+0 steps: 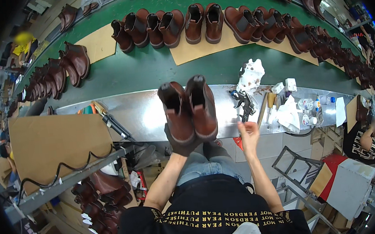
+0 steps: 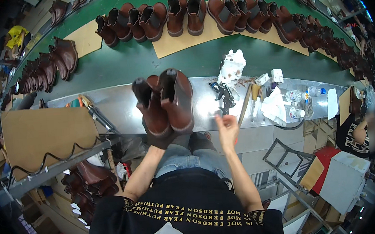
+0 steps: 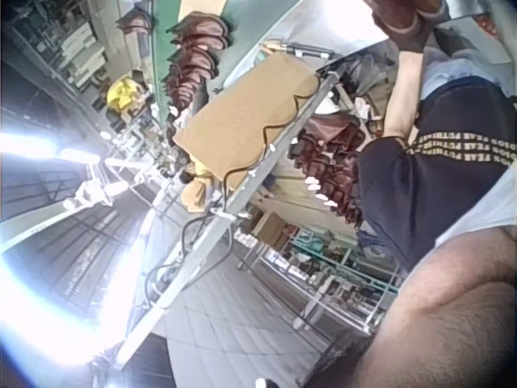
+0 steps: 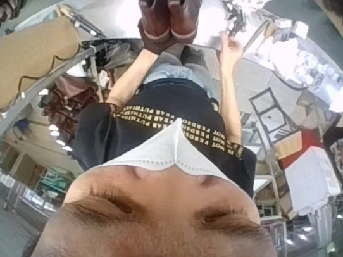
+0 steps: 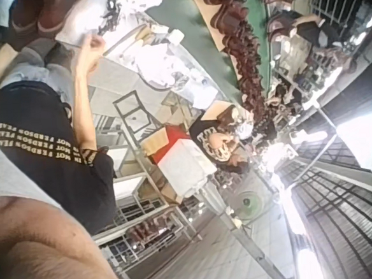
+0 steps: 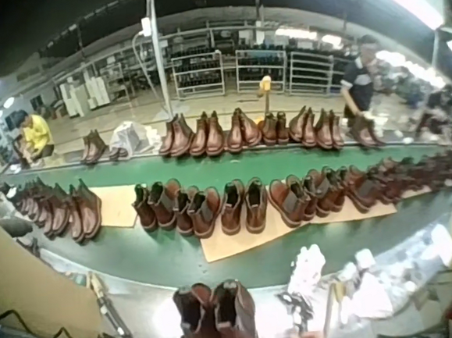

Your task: Cleaning and inspecting boots on a manufacturing line using an air nozzle and a white cloth.

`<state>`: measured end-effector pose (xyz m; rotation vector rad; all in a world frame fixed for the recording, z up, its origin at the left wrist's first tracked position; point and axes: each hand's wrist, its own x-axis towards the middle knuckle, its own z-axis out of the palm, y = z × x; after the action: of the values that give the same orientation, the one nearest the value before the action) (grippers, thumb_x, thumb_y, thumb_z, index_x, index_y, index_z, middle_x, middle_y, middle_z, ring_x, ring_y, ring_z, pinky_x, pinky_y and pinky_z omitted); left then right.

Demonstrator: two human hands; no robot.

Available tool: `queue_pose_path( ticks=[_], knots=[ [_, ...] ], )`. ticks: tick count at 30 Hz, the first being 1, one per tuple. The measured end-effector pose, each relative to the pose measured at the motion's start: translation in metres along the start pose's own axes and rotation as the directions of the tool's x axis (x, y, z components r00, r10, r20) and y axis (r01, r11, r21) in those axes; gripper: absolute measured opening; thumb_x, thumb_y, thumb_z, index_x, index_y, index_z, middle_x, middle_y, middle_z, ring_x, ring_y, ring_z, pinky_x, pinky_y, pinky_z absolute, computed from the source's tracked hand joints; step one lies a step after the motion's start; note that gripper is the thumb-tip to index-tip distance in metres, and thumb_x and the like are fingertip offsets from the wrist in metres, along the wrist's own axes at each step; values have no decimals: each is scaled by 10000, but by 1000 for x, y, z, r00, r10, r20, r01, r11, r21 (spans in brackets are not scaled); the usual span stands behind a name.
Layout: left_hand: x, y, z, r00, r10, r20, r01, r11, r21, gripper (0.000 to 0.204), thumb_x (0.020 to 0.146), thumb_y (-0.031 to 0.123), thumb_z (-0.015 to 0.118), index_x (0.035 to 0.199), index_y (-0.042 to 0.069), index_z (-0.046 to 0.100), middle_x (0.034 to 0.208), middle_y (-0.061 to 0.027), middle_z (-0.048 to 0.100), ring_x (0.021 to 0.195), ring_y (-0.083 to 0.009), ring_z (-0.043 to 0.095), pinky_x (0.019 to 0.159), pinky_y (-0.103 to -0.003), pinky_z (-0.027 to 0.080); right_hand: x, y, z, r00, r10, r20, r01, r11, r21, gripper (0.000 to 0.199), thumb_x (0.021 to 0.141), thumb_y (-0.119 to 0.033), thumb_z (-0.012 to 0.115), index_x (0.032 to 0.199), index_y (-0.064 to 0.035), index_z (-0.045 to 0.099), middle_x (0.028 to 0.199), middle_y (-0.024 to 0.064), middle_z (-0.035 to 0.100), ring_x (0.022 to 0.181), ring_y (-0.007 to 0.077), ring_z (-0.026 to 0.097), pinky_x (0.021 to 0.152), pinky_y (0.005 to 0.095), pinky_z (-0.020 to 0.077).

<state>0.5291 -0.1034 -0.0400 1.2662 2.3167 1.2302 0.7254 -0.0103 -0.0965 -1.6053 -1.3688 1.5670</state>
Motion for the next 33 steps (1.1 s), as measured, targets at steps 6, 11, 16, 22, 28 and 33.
queue_pose_path(
  ticks=[6,11,16,22,28,33],
  knots=[
    [8,21,11,967,-156,200,252,688,-680,795,751,484,623,1345,110,250,1308,-101,426,1215,-229,421,1034,-418,341,102,48,-32,978,-208,32,205,907,-369,370,709,-279,760,846,28,605,723,67,616,687,139,556,641,288,454],
    [27,29,5,955,-58,292,290,-33,-956,738,803,522,566,1336,123,246,1317,-78,438,1207,-222,436,1052,-413,321,72,11,-31,963,-246,105,252,967,-40,251,774,-121,690,933,57,615,904,112,657,825,151,611,733,288,473],
    [34,60,-6,980,-177,93,196,762,-617,769,622,448,711,1224,94,391,1174,-65,531,1073,-200,518,952,-366,402,-29,-86,-64,925,-308,223,280,948,149,275,775,-11,668,1033,50,595,877,46,628,784,98,579,700,253,478],
    [38,48,4,982,-59,180,123,919,-373,731,791,502,597,1320,120,267,1278,-82,479,1193,-221,451,1034,-405,345,-68,-133,-87,771,-503,389,568,821,-64,356,737,-27,711,1064,56,597,753,68,602,663,124,549,605,260,447],
    [44,69,8,953,-299,46,210,543,-813,837,418,339,900,1122,71,538,1027,-50,626,932,-172,610,832,-319,495,-49,-142,-59,792,-559,245,591,804,-73,381,731,-28,714,1083,46,588,725,68,569,640,127,527,585,251,430],
    [42,59,7,962,-264,69,187,454,-871,826,502,403,799,1184,89,455,1109,-61,565,1012,-196,546,884,-352,444,-74,-137,-87,869,-432,239,465,879,-102,296,722,-24,718,993,45,619,710,53,564,633,112,512,579,252,424]
  ],
)
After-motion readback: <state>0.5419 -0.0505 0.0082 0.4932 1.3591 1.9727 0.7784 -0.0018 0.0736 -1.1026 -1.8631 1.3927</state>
